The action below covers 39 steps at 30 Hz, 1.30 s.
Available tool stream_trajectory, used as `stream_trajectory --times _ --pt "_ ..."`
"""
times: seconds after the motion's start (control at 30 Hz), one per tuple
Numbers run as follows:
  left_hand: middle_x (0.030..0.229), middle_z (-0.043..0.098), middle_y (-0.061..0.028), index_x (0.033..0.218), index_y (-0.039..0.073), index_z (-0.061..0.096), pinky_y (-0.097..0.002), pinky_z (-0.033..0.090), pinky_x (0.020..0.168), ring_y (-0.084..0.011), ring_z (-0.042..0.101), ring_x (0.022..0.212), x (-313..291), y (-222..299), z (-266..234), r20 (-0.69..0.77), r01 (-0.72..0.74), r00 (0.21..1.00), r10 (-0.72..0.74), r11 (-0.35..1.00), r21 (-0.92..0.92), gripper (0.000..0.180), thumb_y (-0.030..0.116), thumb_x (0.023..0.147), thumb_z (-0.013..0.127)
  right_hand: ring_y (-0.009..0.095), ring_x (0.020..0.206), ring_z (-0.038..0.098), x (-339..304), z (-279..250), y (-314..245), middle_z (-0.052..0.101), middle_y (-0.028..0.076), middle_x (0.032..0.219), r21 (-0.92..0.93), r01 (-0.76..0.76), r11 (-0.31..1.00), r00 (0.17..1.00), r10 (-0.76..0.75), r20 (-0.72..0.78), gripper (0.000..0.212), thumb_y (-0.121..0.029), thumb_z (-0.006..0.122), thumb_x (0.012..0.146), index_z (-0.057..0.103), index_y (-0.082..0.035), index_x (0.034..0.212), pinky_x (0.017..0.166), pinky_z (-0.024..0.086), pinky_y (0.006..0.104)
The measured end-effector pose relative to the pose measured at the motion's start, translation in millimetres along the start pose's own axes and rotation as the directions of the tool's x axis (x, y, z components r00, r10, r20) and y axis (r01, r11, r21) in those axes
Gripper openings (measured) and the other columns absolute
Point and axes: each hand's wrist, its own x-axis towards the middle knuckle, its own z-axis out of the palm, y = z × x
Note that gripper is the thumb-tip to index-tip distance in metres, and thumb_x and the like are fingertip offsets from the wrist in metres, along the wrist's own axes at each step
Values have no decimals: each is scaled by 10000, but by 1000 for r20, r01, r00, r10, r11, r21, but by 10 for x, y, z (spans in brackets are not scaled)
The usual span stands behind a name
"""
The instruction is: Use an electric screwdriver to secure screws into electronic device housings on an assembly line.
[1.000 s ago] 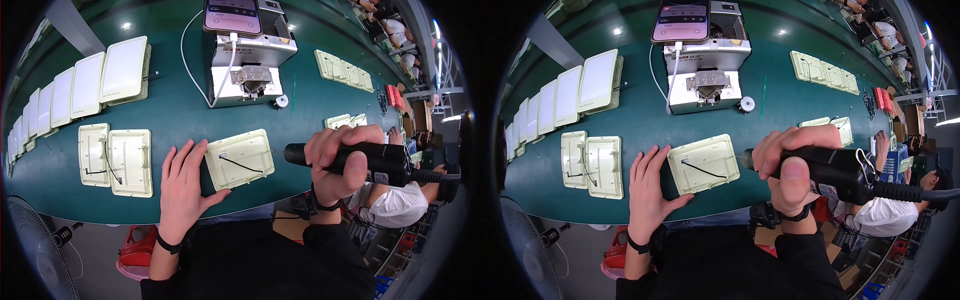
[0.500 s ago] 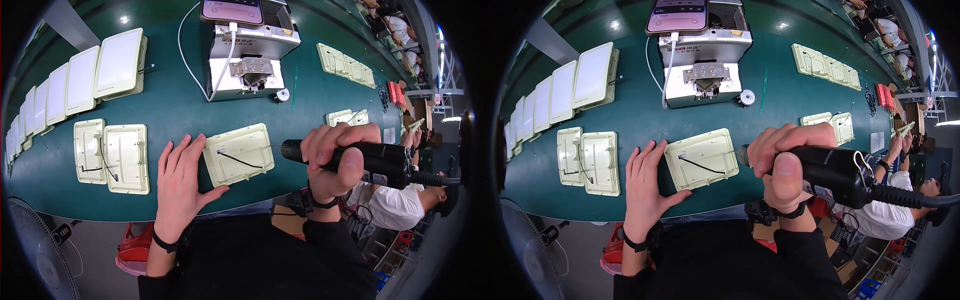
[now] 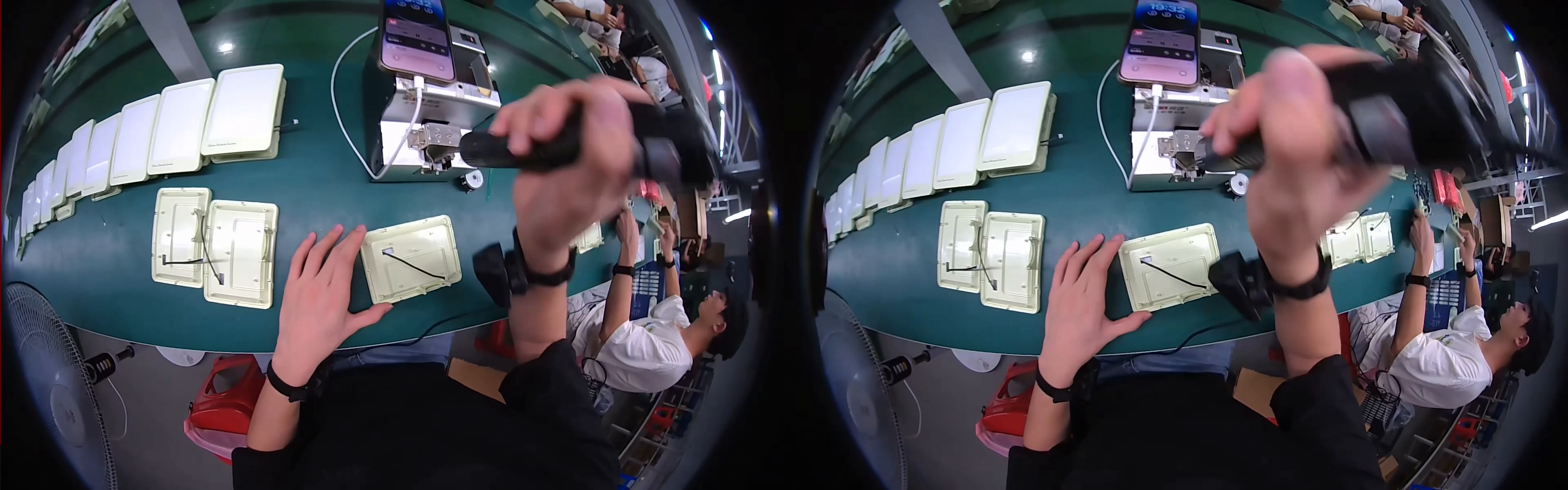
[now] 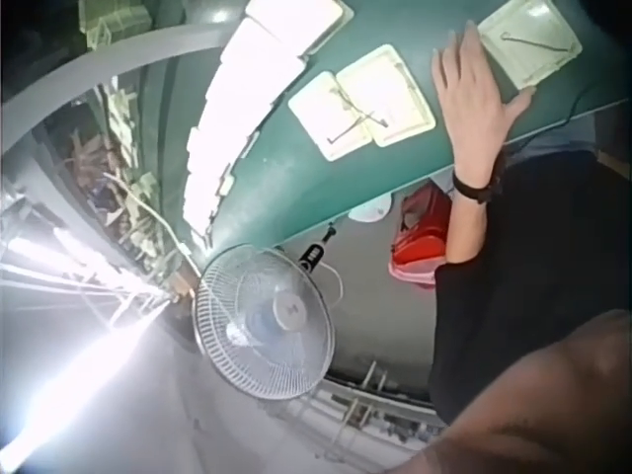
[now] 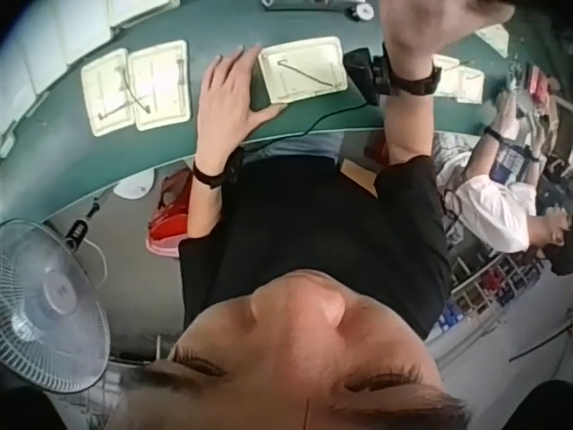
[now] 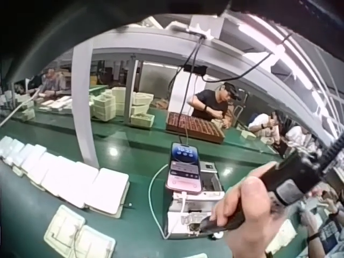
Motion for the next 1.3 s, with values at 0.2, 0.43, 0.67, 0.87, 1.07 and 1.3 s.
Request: stream_trajectory --times 0.2,0.43,0.67,0.87,1.07,1.3 --pt "1471 578 -124 1529 -18 444 -503 346 1230 -326 514 1397 -26 -72 -32 16 3 1000 -2 999 -48 980 410 764 882 162 508 461 -118 -41 -16 484 50 685 30 -168 985 984 166 57 259 -310 550 1059 531 -52 1046 507 442 351" --pt "1494 562 -105 1548 21 432 -500 346 1233 -322 503 1401 -42 -105 -24 -18 -7 1000 6 996 -86 1018 386 727 910 195 636 575 -785 -5 -537 594 105 780 278 -444 852 866 327 378 365 -245 742 994 488 -47 1166 630 524 400" --pt "1474 569 -109 1547 20 429 -496 348 1229 -321 505 1398 -69 -112 -18 -30 -16 999 13 995 -103 992 368 746 901 170 494 502 -970 238 -521 544 67 675 47 -475 879 831 430 353 468 -464 727 977 454 -97 1075 492 454 360" --pt "1471 567 -105 1525 1 435 -495 345 1230 -317 507 1396 -53 -122 -31 -23 -29 999 27 995 -99 970 367 753 895 174 503 513 -1052 239 -440 546 60 668 51 -451 891 826 395 403 482 -466 749 972 455 -97 1070 490 456 362" --pt "1465 574 -104 1534 70 459 -502 321 1244 -319 499 1411 -63 -68 6 -36 9 999 -13 993 -116 946 344 740 894 174 501 511 -1059 251 -402 548 58 669 55 -481 875 819 426 385 489 -469 755 969 459 -93 1068 484 456 351" --pt "1460 566 -109 1509 74 476 -492 330 1235 -308 524 1377 -55 -77 4 -40 -1 999 -2 997 -78 894 336 756 881 180 566 545 -836 67 -329 583 83 731 295 -308 905 916 198 348 386 -350 728 993 482 -74 1104 529 489 367"
